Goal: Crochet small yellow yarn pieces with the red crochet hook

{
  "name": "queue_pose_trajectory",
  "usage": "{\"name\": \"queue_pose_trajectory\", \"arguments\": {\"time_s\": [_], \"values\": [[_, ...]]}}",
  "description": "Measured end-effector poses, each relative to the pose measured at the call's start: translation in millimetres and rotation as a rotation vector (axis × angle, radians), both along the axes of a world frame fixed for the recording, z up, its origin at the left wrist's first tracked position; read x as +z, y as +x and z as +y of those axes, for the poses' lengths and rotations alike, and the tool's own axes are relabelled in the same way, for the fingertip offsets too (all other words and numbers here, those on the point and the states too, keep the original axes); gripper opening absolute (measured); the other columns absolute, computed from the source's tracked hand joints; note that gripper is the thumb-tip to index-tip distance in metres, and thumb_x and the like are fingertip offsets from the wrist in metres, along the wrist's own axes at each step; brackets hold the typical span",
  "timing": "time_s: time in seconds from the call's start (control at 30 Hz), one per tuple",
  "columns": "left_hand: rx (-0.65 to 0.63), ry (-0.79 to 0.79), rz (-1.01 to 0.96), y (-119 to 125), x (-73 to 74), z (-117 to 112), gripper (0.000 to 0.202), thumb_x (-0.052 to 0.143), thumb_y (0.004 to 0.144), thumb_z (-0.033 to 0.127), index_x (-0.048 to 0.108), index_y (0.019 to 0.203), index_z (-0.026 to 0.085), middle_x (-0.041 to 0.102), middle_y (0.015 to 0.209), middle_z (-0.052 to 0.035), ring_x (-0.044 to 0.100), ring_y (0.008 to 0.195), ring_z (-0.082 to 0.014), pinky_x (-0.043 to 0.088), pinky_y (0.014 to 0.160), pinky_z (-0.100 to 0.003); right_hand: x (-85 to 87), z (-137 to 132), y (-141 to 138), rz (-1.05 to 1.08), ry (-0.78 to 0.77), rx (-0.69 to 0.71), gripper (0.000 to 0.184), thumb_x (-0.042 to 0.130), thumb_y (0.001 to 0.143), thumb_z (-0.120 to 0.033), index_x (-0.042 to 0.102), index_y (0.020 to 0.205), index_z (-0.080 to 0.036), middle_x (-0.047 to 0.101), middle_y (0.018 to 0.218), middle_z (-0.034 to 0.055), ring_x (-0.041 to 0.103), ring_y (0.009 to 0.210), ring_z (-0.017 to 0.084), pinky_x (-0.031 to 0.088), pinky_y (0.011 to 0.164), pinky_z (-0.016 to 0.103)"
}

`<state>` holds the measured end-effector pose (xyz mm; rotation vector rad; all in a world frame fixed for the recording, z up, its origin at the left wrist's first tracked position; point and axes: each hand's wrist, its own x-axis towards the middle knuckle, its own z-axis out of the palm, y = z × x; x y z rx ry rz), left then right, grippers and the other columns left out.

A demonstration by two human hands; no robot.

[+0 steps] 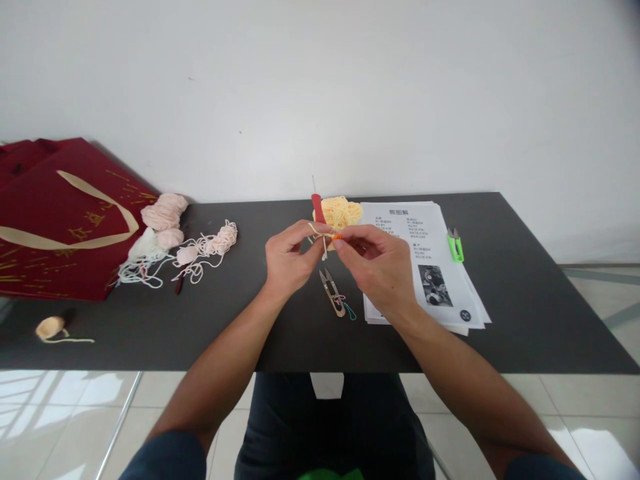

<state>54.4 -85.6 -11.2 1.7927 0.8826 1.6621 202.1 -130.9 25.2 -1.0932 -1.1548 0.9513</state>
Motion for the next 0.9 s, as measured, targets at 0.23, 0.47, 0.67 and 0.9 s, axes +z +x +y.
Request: {"name": "queue_pose_trajectory", "arguments": {"time_s": [0.23, 0.47, 0.67, 0.9], "values": [[0.081, -0.043, 0.087, 1.8, -2.6, -5.4, 0.01, 0.076, 0.088, 0.022, 0.082, 0.096, 0.025, 0.082, 0.092, -0.0016, 0.076, 0.082, -0.0144, 0.059, 0.079, -0.025, 0.7, 0.0, 1.3, -0.052, -0.002, -0.01, 0.007, 0.074, 0.081, -0.017, 0.075, 0.088, -0.02, 0.075, 0.079, -0.0004, 0.067, 0.069, 0.012, 0.055, 0.065, 0.026], [0.138, -0.025, 0.066, 6.7, -5.9, -9.4, 0.012, 0.073, 0.089, 0.021, 0.081, 0.097, 0.025, 0.082, 0.092, -0.0005, 0.076, 0.081, -0.0134, 0.058, 0.078, -0.024, 7.4, -10.8, -3.3, -0.095, 0.068, -0.076, 0.005, 0.074, 0.084, -0.019, 0.073, 0.089, -0.021, 0.076, 0.082, -0.0001, 0.069, 0.071, 0.012, 0.057, 0.067, 0.026], [0.144, -0.04, 0.005, 9.4, -8.7, -11.8, 0.013, 0.075, 0.087, 0.021, 0.081, 0.098, 0.025, 0.082, 0.092, -0.0008, 0.076, 0.081, -0.0137, 0.058, 0.078, -0.024, 7.9, -14.5, -7.9, -0.083, -0.003, -0.064, 0.009, 0.076, 0.083, -0.026, 0.072, 0.089, -0.021, 0.076, 0.08, 0.0011, 0.072, 0.071, 0.014, 0.061, 0.065, 0.026], [0.194, 0.005, 0.081, 8.8, -8.3, -12.1, 0.013, 0.073, 0.09, 0.023, 0.081, 0.099, 0.025, 0.082, 0.095, -0.0014, 0.077, 0.084, -0.0144, 0.06, 0.081, -0.026, 8.5, -14.9, -7.0, -0.073, -0.044, -0.055, 0.009, 0.077, 0.083, -0.028, 0.073, 0.089, -0.022, 0.077, 0.079, 0.0018, 0.073, 0.066, 0.014, 0.061, 0.061, 0.027]]}}
